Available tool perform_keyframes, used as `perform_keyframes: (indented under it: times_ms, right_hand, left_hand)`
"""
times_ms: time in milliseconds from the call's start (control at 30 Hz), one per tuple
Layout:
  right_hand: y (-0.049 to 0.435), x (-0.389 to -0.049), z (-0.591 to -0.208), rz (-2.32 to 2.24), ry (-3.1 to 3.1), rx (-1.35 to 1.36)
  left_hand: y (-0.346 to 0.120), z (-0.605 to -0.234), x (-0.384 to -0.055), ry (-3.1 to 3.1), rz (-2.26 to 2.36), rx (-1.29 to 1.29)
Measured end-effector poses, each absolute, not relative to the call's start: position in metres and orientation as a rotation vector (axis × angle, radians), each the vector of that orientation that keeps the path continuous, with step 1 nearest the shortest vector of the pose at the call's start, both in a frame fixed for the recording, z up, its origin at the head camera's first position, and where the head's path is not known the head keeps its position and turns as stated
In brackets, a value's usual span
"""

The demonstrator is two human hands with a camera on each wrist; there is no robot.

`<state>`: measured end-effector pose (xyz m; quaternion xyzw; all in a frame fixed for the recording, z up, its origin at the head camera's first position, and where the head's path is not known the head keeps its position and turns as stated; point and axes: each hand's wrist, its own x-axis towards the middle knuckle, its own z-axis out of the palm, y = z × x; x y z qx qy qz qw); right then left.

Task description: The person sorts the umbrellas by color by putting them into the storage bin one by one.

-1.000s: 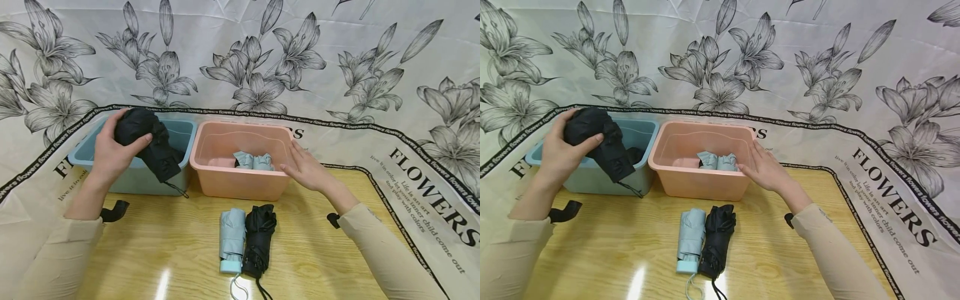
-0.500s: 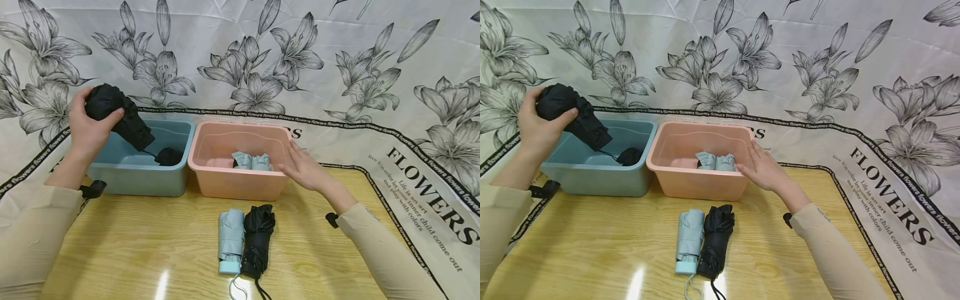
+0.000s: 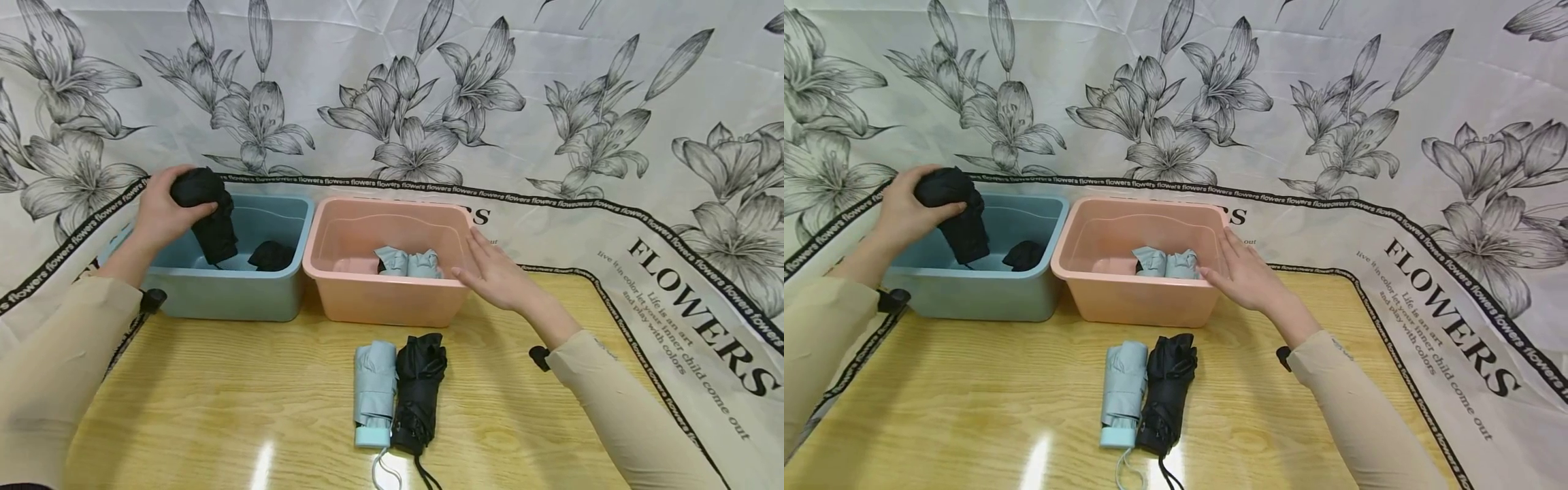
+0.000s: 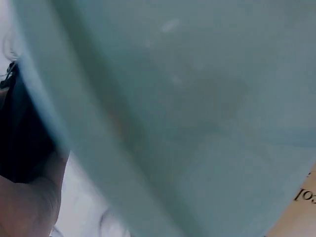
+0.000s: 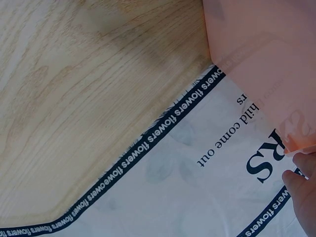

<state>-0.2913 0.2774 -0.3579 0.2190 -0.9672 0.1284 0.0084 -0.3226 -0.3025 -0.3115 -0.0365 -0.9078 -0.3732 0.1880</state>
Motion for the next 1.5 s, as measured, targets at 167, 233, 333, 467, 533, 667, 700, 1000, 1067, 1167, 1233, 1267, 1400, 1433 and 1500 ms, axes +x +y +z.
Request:
perform_keyframes:
  times_ms: [167, 233, 333, 467, 533, 667, 700, 1000, 1067, 1167, 1233, 1267, 1400, 1433, 1500]
  right_hand:
    - [0.276, -0.292, -0.357, 0.381, -3.021, 0.7]
    - [0.276, -0.292, -0.357, 0.379, -3.022, 0.701]
    - [0.276, -0.292, -0.358, 0.38, -3.021, 0.699]
    - [0.276, -0.293, -0.358, 0.381, -3.019, 0.701]
    - [0.276, -0.294, -0.358, 0.385, -3.019, 0.699]
    - [0.278, -0.294, -0.36, 0.391, -3.019, 0.695]
    - [0.278, -0.293, -0.36, 0.391, -3.019, 0.694]
    - [0.278, -0.291, -0.356, 0.383, -3.025, 0.685]
    - [0.278, -0.291, -0.357, 0.384, -3.026, 0.68]
    - [0.279, -0.291, -0.358, 0.385, -3.026, 0.674]
    - [0.279, -0.291, -0.359, 0.388, -3.018, 0.674]
    - [0.279, -0.291, -0.359, 0.389, -3.017, 0.675]
    - [0.278, -0.292, -0.359, 0.384, -3.018, 0.677]
    - [0.277, -0.292, -0.359, 0.381, -3.021, 0.676]
    - [0.277, -0.292, -0.359, 0.379, -3.025, 0.679]
  left_hand:
    - [-0.311, -0.326, -0.332, -2.694, -1.039, -0.136]
    - [-0.313, -0.331, -0.336, -2.751, -1.026, -0.153]
    - [-0.315, -0.338, -0.344, -2.842, -0.991, -0.192]
    - [-0.314, -0.345, -0.352, -2.947, -0.986, -0.241]
    - [-0.313, -0.349, -0.356, -2.99, -0.982, -0.262]
    - [-0.31, -0.356, -0.361, -3.074, -0.944, -0.303]
    - [-0.309, -0.357, -0.362, -3.094, -0.938, -0.314]
    - [-0.303, -0.363, -0.373, -3.238, -0.885, -0.411]
    - [-0.3, -0.363, -0.376, -3.269, -0.908, -0.428]
    - [-0.296, -0.364, -0.379, -3.31, -0.975, -0.428]
    - [-0.293, -0.365, -0.38, -3.333, -1.004, -0.42]
    - [-0.292, -0.366, -0.38, -3.341, -1.009, -0.419]
    - [-0.292, -0.368, -0.379, -3.357, -0.982, -0.408]
    - [-0.292, -0.369, -0.379, -3.359, -0.967, -0.409]
    - [-0.294, -0.37, -0.379, -3.368, -0.929, -0.408]
